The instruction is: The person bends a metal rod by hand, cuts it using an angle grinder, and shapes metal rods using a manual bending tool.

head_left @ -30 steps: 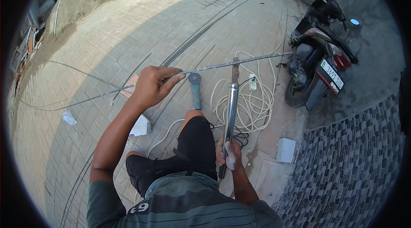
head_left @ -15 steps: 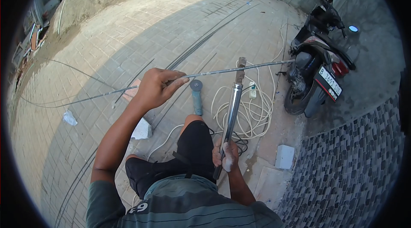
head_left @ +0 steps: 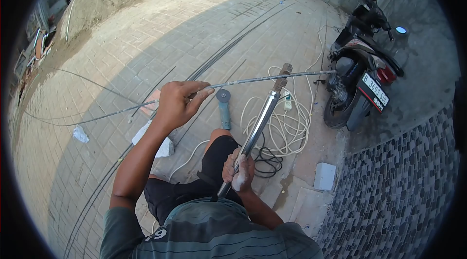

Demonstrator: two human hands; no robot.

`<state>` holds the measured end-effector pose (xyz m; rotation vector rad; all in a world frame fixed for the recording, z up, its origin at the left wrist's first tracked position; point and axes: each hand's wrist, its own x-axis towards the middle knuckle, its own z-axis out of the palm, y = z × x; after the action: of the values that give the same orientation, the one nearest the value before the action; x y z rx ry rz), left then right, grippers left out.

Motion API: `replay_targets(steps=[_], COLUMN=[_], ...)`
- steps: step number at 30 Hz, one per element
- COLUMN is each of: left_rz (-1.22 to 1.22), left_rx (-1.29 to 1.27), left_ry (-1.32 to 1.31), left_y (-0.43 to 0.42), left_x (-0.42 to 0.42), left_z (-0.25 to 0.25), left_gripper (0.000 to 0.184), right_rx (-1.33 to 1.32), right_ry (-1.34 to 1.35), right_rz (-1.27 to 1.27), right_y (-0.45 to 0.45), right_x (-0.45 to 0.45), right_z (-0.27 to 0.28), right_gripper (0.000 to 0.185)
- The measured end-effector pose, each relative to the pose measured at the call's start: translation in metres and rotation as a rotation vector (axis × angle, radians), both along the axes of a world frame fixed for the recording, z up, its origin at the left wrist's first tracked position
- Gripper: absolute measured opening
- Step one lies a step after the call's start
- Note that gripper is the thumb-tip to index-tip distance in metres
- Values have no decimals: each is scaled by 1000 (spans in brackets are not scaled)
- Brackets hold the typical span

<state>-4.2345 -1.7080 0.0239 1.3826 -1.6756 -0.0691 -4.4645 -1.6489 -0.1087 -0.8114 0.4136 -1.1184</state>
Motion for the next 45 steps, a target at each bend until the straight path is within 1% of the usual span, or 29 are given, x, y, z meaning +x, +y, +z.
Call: replay_targets(steps=[3,5,8,10,12,13,15,17,19,21,22,24,26,27,29,30,32,33,34,35,36,38,39,41,43,45], left_rz=[52,57,56,50,-20,-23,-84,-116,-131,-127,-124,-118,-117,-104,-73,-41,-82,-85,-38,3,-16,26,13,233,453,597], left_rx=[3,-8,-24,-41,94,99,87,53,42,40,58,123,221,267,387,416,632,648,683,715,722,814,815,599,590,575], left_ry=[13,18,36,28,24,30,51,9,-17,-104,-108,-118,-107,-98,-156,-139,-210,-197,-244,-293,-283,-475,-461,-76,103,251], left_y=[6,9,15,13,19,19,8,-2,-11,-21,-29,-44,-51,-49,-37,-22,-7,1,14,25,31,40,41,32,16,-1], left_x=[0,-1,-2,4,7,6,10,11,11,9,11,22,38,52,73,82,89,92,96,98,102,108,113,130,157,188], left_z=[1,1,-6,-3,-3,-10,-28,-43,-64,-91,-112,-160,-218,-248,-302,-328,-376,-401,-431,-447,-461,-477,-483,-476,-472,-493], left_gripper=[22,22,21,20,18,18,18,18,19,20,22,25,27,27,27,27,29,29,28,27,27,23,23,19,17,17], right_rx=[-13,-58,-15,-46,-71,-66,-26,-47,29,209,221,489,513,565,640,662,693,690,686,700,690,685,676,660,664,662], right_ry=[-12,-45,-93,-71,-11,-4,57,236,471,472,486,491,469,529,533,557,594,634,674,688,738,804,825,853,875,913], right_rz=[-31,-37,-48,-30,45,41,106,-5,-108,-150,-119,-203,-263,-271,-340,-334,-334,-355,-383,-395,-377,-372,-356,-347,-346,-348], right_y=[3,4,13,10,4,3,-5,-5,-3,1,4,17,37,45,60,63,62,62,64,66,68,70,70,68,71,72], right_x=[10,16,30,21,3,-11,-31,-52,-73,-89,-94,-98,-97,-94,-87,-87,-81,-79,-78,-77,-75,-73,-71,-67,-68,-66], right_z=[2,0,-5,-10,-18,-21,-27,-40,-49,-69,-74,-89,-112,-112,-116,-115,-116,-116,-117,-119,-121,-119,-117,-116,-115,-112], right_gripper=[34,34,33,33,34,34,33,31,31,30,30,30,31,33,32,32,32,32,31,31,32,32,33,33,33,33])
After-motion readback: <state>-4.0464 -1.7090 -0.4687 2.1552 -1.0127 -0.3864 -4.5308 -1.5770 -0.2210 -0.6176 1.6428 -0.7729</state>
